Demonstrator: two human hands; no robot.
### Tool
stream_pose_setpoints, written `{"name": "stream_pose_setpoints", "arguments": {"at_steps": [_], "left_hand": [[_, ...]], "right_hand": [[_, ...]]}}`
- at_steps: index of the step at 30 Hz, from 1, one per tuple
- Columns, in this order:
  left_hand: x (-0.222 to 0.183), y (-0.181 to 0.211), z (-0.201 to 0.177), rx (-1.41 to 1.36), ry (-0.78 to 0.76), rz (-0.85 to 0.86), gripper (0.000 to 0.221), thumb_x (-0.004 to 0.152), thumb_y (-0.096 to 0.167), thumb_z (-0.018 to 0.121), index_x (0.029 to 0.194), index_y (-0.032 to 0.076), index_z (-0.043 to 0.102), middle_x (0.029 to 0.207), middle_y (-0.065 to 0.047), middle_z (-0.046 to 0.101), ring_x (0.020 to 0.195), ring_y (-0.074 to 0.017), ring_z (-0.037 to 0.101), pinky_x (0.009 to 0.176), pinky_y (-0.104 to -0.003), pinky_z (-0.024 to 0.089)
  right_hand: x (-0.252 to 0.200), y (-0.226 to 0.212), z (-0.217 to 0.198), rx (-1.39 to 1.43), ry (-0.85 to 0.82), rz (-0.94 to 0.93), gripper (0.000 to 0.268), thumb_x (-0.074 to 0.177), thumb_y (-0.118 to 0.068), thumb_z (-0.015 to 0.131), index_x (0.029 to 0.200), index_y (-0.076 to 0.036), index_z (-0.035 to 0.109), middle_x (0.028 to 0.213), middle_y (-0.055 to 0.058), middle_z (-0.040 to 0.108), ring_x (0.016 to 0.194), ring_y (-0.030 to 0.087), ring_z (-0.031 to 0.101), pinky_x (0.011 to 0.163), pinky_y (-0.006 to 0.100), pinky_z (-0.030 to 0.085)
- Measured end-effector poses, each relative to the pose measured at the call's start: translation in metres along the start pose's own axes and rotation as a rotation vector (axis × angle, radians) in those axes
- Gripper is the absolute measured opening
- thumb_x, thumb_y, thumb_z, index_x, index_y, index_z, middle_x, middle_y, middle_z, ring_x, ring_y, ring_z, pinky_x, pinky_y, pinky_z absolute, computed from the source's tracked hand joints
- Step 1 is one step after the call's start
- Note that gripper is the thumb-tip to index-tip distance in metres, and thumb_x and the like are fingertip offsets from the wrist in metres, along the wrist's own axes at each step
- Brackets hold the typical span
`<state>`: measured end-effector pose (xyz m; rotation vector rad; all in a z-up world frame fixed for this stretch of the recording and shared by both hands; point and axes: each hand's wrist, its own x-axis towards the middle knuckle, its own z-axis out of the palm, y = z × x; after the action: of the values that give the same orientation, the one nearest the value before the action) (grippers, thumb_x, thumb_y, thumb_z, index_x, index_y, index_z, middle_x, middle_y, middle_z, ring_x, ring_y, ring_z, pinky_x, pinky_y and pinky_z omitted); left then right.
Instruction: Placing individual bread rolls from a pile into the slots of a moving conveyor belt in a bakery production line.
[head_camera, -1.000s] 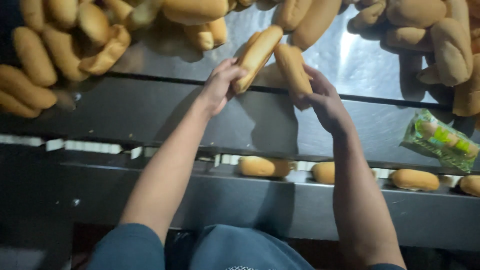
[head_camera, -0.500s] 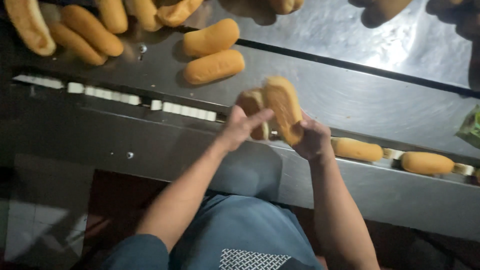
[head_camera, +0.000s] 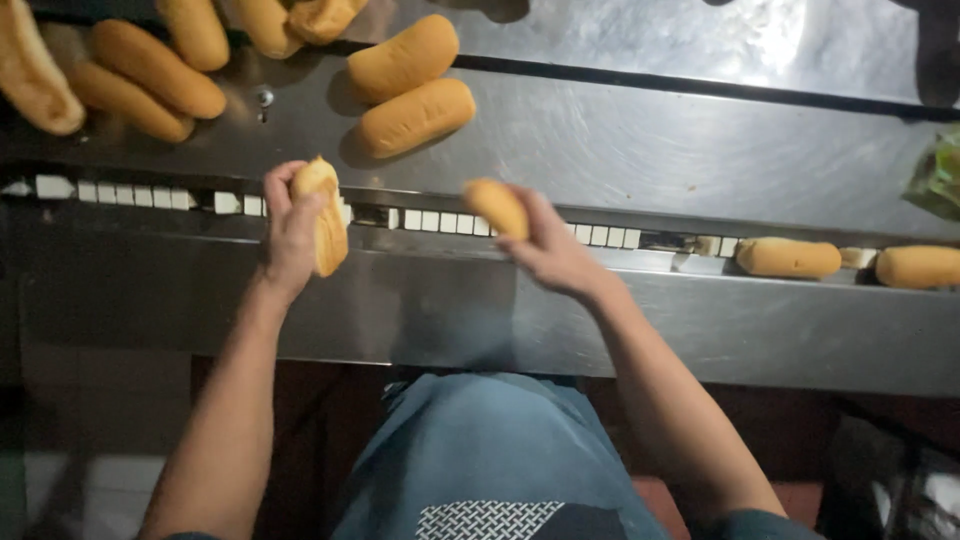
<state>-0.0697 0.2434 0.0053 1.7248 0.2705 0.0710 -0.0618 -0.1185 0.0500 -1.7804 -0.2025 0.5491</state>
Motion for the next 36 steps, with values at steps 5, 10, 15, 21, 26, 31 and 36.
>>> {"name": "stream_pose_setpoints", "arguments": {"at_steps": [5,10,15,21,26,31,36], "left_hand": [[-0.005,0.020,0.024,0.771,-0.321,0.302,0.060,0.086,0.025,0.081,0.139,0.009,0.058,0.116,-0.020,0.060,0.110,-0.0460,0.063,0.093,-0.056,0.049],[-0.021,0.040,0.081,0.873,-0.482,0.312,0.066,0.083,0.036,0.083,0.144,0.023,0.059,0.117,-0.009,0.063,0.110,-0.0366,0.065,0.092,-0.051,0.050],[-0.050,0.033,0.234,0.766,-0.640,0.693,0.060,0.079,0.050,0.082,0.128,0.019,0.067,0.114,-0.010,0.066,0.110,-0.0317,0.066,0.093,-0.044,0.052],[-0.064,-0.045,0.398,1.034,-0.863,0.558,0.055,0.099,0.033,0.064,0.151,0.026,0.045,0.132,-0.004,0.051,0.124,-0.0259,0.048,0.108,-0.046,0.036],[-0.042,0.009,0.380,0.646,-0.705,0.504,0.054,0.091,0.026,0.070,0.142,0.025,0.053,0.140,-0.005,0.051,0.136,-0.0290,0.046,0.116,-0.049,0.032],[0.045,0.059,0.260,1.041,-0.065,0.114,0.069,0.082,0.026,0.086,0.145,0.022,0.058,0.157,-0.008,0.047,0.146,-0.0339,0.037,0.111,-0.071,0.023],[0.061,0.026,0.182,1.217,-0.049,0.387,0.065,0.074,0.012,0.083,0.134,0.017,0.061,0.133,-0.015,0.054,0.120,-0.0403,0.048,0.102,-0.058,0.030]], "right_hand": [[-0.001,0.000,0.002,-0.731,-0.092,-0.101,0.069,0.091,-0.033,0.073,0.153,-0.019,0.045,0.120,0.013,0.056,0.113,0.042,0.060,0.102,0.057,0.048],[-0.073,0.042,-0.093,-0.670,0.065,-0.023,0.105,0.056,0.002,0.085,0.153,-0.018,0.048,0.128,0.020,0.058,0.126,0.045,0.054,0.109,0.053,0.038],[-0.144,0.126,-0.202,-1.091,0.254,0.074,0.081,0.077,-0.023,0.083,0.153,-0.020,0.056,0.128,0.016,0.063,0.131,0.035,0.056,0.111,0.048,0.041],[-0.183,0.194,-0.249,-1.053,0.288,0.164,0.072,0.095,-0.045,0.068,0.160,-0.022,0.047,0.137,0.023,0.059,0.146,0.034,0.043,0.116,0.052,0.033],[-0.182,0.150,-0.280,-0.899,0.378,0.043,0.073,0.088,-0.039,0.081,0.151,-0.010,0.059,0.126,0.026,0.063,0.127,0.044,0.057,0.106,0.055,0.043],[-0.110,0.080,-0.271,-0.583,0.387,-0.007,0.040,0.105,-0.019,0.066,0.139,0.001,0.063,0.128,0.020,0.057,0.115,0.033,0.061,0.097,0.046,0.047],[0.039,0.028,-0.197,-0.628,0.161,-0.549,0.038,0.100,-0.012,0.078,0.134,-0.002,0.065,0.118,0.019,0.061,0.106,0.037,0.061,0.090,0.046,0.049]]}}
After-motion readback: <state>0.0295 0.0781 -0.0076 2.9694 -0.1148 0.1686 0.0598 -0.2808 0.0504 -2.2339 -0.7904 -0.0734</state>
